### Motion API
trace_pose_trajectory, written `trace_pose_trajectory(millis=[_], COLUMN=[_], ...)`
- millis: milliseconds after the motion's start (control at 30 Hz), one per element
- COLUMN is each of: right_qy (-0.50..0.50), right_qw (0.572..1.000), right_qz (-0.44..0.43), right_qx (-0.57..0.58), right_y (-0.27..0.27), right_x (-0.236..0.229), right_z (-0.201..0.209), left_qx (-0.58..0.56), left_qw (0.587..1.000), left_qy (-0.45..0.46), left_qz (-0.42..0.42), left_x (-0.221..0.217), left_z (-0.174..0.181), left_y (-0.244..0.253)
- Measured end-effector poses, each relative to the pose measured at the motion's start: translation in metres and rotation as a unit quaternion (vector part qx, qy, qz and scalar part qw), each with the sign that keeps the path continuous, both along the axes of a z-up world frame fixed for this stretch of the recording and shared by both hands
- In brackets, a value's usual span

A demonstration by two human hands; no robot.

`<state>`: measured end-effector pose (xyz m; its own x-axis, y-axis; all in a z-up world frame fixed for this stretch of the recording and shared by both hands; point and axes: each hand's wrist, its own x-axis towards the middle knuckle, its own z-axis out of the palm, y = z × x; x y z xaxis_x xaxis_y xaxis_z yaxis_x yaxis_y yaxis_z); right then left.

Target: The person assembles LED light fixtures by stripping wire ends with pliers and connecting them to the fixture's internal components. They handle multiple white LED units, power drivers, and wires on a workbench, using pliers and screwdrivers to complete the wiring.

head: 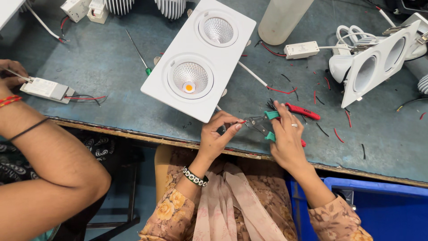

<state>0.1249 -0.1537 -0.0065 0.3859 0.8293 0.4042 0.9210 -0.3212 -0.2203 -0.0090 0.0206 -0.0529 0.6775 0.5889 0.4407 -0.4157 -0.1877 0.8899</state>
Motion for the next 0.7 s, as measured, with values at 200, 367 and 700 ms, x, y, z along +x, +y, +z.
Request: trace_pose_trajectory(millis=[200, 367, 700], right_qy=[-0.011, -0.038, -0.038], right_qw=[1.000, 0.999, 0.997], right_qz=[-0.009, -0.020, -0.016], right_qx=[0.003, 0.007, 0.064], right_y=[0.0037, 0.0028, -0.0044], right_x=[-0.0069, -0.0103, -0.0040], right_z=[0.0002, -0.0010, -0.0049], left_qx=[0.001, -0.002, -0.032], left_qw=[1.000, 1.000, 0.999], left_qy=[0.007, 0.021, 0.009], left_qz=[0.008, 0.010, 0.010], left_x=[0.0006, 0.0005, 0.0022], left_z=[-0.0019, -0.0059, -0.0100], left_y=[0.0002, -0.0011, -0.0008])
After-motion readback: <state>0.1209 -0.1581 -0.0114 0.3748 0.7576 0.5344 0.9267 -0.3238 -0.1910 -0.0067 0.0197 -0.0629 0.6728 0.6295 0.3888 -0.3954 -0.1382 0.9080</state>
